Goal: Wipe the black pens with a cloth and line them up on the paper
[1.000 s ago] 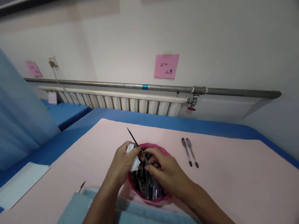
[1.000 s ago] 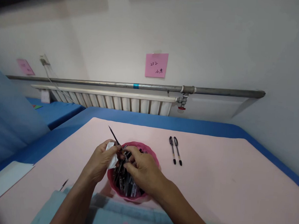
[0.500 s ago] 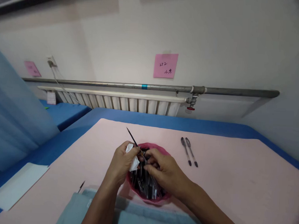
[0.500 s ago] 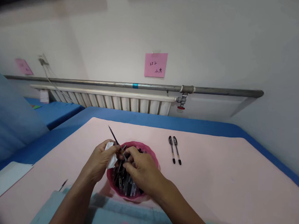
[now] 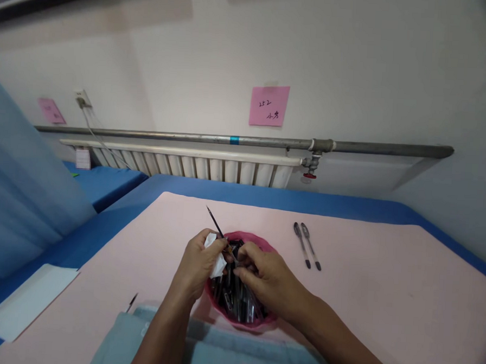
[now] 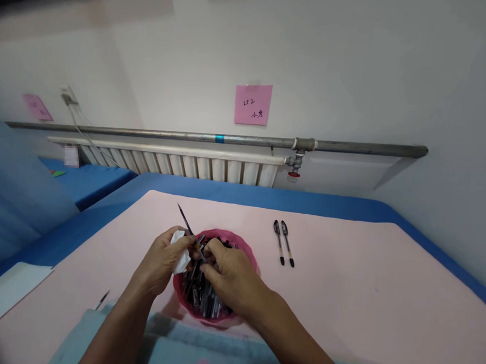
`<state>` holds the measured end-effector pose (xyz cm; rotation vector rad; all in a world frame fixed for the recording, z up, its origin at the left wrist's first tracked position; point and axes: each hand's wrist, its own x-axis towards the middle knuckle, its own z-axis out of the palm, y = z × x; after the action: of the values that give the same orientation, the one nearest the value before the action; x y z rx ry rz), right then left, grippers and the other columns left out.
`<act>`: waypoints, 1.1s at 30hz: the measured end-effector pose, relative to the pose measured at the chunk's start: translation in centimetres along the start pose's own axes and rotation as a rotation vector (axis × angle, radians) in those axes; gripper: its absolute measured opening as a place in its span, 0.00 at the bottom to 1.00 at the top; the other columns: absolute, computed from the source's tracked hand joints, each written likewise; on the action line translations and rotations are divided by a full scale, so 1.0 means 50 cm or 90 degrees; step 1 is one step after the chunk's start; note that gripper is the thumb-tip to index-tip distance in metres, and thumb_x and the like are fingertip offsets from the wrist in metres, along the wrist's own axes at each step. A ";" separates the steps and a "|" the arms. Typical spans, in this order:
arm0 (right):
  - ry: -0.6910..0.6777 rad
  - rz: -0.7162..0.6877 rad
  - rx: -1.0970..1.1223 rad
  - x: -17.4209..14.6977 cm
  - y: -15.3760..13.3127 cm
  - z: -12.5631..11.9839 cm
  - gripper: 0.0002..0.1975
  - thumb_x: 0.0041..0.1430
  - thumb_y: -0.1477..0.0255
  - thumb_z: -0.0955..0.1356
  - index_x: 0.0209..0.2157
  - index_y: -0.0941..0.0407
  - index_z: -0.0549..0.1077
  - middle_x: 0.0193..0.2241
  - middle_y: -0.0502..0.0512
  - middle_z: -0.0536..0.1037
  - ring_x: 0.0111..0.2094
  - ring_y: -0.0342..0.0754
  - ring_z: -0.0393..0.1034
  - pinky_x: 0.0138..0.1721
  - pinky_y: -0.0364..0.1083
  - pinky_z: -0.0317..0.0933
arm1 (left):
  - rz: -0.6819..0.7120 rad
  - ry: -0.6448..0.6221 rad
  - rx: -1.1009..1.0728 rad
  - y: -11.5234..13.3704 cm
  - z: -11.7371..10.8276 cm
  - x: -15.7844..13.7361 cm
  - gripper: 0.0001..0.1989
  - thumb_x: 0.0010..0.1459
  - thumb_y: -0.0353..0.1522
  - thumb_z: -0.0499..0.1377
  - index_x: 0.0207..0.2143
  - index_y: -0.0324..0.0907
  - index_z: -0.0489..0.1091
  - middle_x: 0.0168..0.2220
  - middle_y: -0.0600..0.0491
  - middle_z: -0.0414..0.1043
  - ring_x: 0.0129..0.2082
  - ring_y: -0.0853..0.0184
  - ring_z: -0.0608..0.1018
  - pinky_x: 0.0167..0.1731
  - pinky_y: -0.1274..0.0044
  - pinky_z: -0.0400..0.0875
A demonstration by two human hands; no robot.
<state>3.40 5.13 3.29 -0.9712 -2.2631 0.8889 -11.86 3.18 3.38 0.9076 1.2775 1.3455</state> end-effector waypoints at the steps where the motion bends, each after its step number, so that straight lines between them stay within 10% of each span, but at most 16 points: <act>1: -0.002 0.000 0.001 0.000 -0.001 0.000 0.06 0.52 0.79 0.63 0.30 0.53 0.62 0.25 0.46 0.70 0.26 0.43 0.63 0.28 0.43 0.55 | 0.001 0.002 0.001 0.000 0.000 0.000 0.06 0.47 0.33 0.57 0.25 0.41 0.63 0.16 0.58 0.67 0.14 0.73 0.67 0.15 0.82 0.62; 21: -0.019 -0.005 0.015 0.001 0.000 0.002 0.06 0.52 0.79 0.62 0.30 0.53 0.63 0.25 0.47 0.70 0.27 0.44 0.65 0.28 0.43 0.57 | 0.007 -0.017 0.029 -0.004 -0.002 0.000 0.06 0.47 0.34 0.57 0.25 0.41 0.64 0.16 0.59 0.66 0.15 0.72 0.67 0.17 0.81 0.62; 33: 0.155 0.091 0.183 0.010 0.009 -0.010 0.05 0.51 0.75 0.65 0.31 0.54 0.65 0.25 0.47 0.72 0.28 0.43 0.67 0.30 0.43 0.60 | -0.030 -0.104 0.084 -0.002 0.003 -0.007 0.07 0.49 0.36 0.58 0.26 0.40 0.66 0.19 0.60 0.62 0.18 0.75 0.63 0.19 0.83 0.55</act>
<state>3.62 5.92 3.40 -1.0530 -1.8231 1.0596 -11.65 2.84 3.35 1.0502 1.2646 1.1360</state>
